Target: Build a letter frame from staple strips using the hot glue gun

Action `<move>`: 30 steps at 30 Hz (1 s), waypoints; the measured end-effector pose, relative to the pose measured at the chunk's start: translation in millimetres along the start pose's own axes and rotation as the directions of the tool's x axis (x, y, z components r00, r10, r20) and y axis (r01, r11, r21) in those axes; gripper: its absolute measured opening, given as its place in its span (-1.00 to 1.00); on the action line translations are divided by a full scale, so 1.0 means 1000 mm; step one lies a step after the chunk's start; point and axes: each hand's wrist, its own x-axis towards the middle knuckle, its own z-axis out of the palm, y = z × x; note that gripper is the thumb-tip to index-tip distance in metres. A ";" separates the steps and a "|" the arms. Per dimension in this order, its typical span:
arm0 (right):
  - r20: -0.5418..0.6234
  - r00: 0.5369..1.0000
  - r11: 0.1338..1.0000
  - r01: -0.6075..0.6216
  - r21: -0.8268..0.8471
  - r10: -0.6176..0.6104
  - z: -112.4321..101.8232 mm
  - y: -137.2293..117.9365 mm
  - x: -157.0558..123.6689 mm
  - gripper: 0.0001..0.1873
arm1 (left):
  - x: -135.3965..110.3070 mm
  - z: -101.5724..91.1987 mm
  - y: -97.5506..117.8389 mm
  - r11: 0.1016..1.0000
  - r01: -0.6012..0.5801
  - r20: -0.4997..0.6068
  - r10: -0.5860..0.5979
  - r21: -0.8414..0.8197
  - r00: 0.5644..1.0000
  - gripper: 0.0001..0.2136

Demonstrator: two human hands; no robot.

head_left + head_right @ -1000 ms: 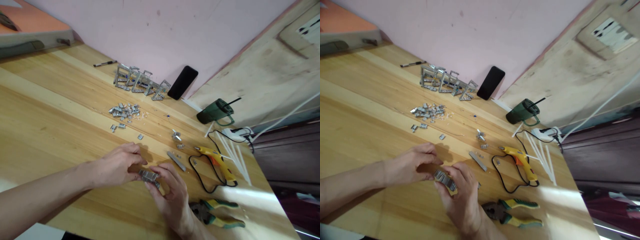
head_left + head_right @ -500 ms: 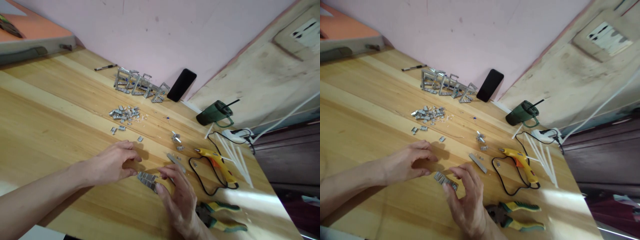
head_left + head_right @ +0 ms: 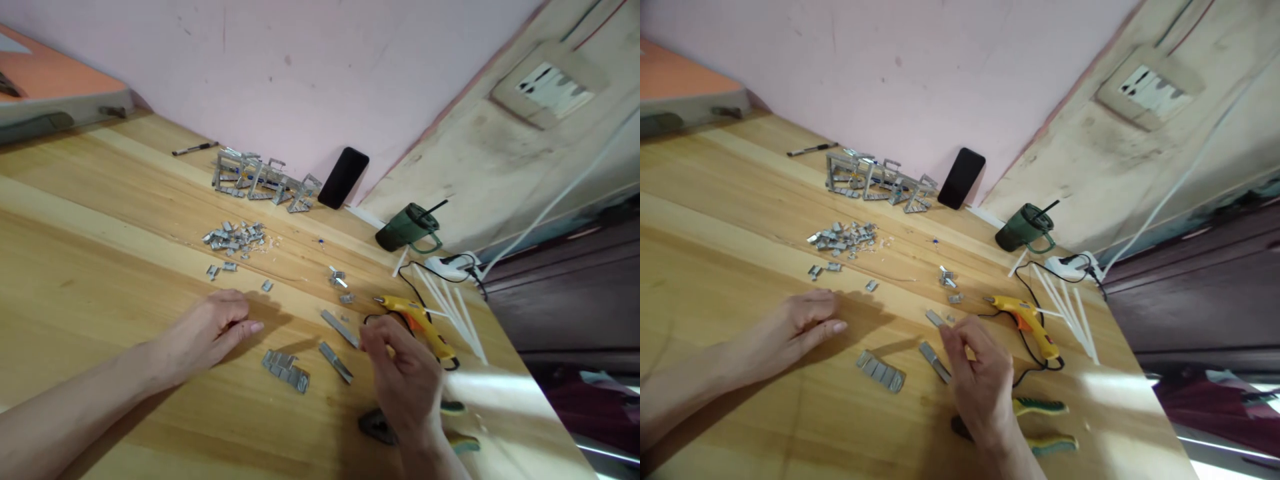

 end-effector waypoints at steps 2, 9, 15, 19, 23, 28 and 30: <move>0.121 0.993 0.994 0.024 -0.103 -0.012 -0.004 0.005 0.001 -0.72 | -0.001 0.002 -0.001 1.000 0.015 -0.006 -0.015 0.005 1.000 -0.73; 0.454 0.891 0.865 0.224 -0.450 0.005 -0.003 0.032 -0.021 -0.91 | -0.005 0.005 -0.001 0.989 0.130 0.014 -0.130 -0.072 0.991 -0.78; 0.528 0.849 0.814 0.284 -0.508 0.033 0.003 0.037 -0.028 -0.88 | -0.006 0.007 -0.002 0.991 0.112 0.020 -0.111 -0.073 0.994 -0.78; 0.488 0.872 0.826 0.248 -0.506 0.037 0.004 0.039 -0.024 -0.91 | -0.007 0.009 -0.006 0.992 0.107 0.012 -0.107 -0.070 0.994 -0.79; 0.472 0.875 0.829 0.182 -0.529 0.109 0.004 0.039 -0.021 -0.93 | -0.007 0.010 -0.009 0.995 0.086 -0.011 -0.086 -0.059 0.996 -0.80; 0.503 0.828 0.822 0.096 -0.561 0.247 0.005 0.031 -0.017 -0.95 | -0.007 0.009 -0.009 0.993 0.110 0.018 -0.109 -0.053 0.994 -0.78; 0.514 0.804 0.814 0.066 -0.577 0.299 0.005 0.029 -0.016 -0.96 | -0.007 0.008 -0.009 0.992 0.112 0.038 -0.110 -0.051 0.993 -0.78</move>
